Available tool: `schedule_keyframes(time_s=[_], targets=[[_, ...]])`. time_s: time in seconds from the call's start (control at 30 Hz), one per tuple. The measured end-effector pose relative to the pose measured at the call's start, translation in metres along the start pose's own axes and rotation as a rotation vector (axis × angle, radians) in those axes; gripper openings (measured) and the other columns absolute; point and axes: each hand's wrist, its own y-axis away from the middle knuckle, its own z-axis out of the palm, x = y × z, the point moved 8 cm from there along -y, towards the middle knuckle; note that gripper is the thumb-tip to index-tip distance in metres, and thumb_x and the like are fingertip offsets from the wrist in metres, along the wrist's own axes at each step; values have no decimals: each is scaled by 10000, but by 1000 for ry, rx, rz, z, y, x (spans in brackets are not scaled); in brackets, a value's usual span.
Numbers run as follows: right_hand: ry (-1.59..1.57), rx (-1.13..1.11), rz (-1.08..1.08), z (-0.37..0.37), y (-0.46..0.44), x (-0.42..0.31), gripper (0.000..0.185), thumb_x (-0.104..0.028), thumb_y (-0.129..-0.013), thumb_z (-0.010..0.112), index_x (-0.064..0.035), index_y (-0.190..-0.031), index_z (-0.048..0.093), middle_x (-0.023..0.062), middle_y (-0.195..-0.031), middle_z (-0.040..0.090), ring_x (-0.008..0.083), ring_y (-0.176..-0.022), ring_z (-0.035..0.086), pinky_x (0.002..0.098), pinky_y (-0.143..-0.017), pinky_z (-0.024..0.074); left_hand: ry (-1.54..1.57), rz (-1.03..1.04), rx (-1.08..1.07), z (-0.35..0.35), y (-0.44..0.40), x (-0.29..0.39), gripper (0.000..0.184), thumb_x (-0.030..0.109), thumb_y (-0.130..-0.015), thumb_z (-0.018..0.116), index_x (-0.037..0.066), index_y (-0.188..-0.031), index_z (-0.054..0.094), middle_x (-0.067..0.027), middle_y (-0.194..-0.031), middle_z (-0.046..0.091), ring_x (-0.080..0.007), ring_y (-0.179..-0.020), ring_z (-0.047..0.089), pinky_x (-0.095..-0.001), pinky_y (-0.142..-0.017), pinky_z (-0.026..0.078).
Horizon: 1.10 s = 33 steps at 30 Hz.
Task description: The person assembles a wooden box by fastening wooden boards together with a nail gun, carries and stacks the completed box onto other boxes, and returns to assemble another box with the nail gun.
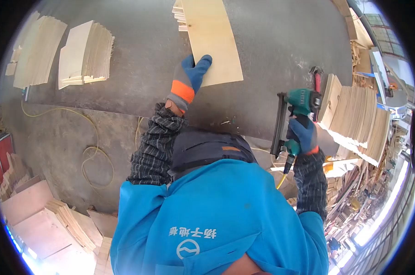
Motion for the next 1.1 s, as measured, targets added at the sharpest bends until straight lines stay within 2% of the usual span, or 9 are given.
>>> schedule_keyframes(time_s=[0.1, 0.17, 0.3, 0.33, 0.43, 0.57, 0.67, 1.1], targets=[[48, -145, -113, 41, 39, -58, 211, -157, -912, 706, 20, -1017, 666, 34, -747, 636, 118, -637, 613, 289, -563, 475, -33, -33, -33, 0, -1, -3, 442, 348, -1018, 716, -52, -1204, 715, -97, -1008, 775, -142, -838, 679, -312, -751, 553], [46, -131, -64, 69, 55, -87, 221, -131, -907, 703, 28, -1055, 662, 39, -752, 637, 116, -621, 607, 278, -552, 470, -48, -4, -30, 0, -5, -8, 437, 343, -1019, 714, -54, -1201, 715, -97, -1010, 775, -141, -841, 684, -309, -744, 553], [61, -147, -15, 103, 52, -100, 311, -105, -910, 694, 36, -1185, 665, 39, -760, 638, 111, -592, 592, 270, -534, 462, 5, -10, -31, 2, 1, 3, 429, 333, -1021, 713, -60, -1194, 715, -102, -1015, 777, -144, -851, 694, -314, -754, 560], [85, -145, 36, 108, 50, -101, 397, -113, -917, 696, 26, -1288, 658, 32, -787, 640, 104, -601, 590, 269, -545, 465, 8, -16, -40, 3, 3, 5, 429, 332, -1021, 713, -61, -1194, 715, -104, -1017, 778, -147, -854, 697, -315, -757, 561], [75, -202, 27, 119, 42, -100, 442, -125, -927, 695, 10, -1345, 652, 23, -819, 644, 98, -611, 589, 272, -563, 477, 2, -4, -53, 3, 3, 5, 430, 330, -1021, 716, -63, -1196, 716, -112, -1022, 781, -153, -861, 705, -320, -768, 567], [197, -181, -24, 123, 37, -102, 418, -162, -925, 706, -5, -1312, 675, 18, -835, 659, 93, -653, 618, 273, -607, 507, -27, 0, -24, 3, 5, 10, 427, 329, -1020, 719, -61, -1192, 718, -121, -1017, 785, -160, -862, 713, -320, -770, 573], [177, -187, 12, 123, 34, -99, 417, -169, -917, 715, -9, -1301, 680, 15, -818, 663, 94, -653, 626, 266, -609, 510, -77, -17, -17, 1, 7, 14, 419, 328, -1017, 721, -57, -1182, 721, -124, -1004, 786, -161, -849, 716, -323, -763, 575], [179, -192, 25, 130, 33, -105, 426, -161, -928, 692, 16, -1315, 659, 19, -777, 641, 93, -617, 603, 264, -568, 482, -27, -14, -29, 3, 5, 9, 414, 327, -1021, 716, -57, -1175, 727, -109, -1003, 786, -146, -838, 712, -320, -737, 575]])
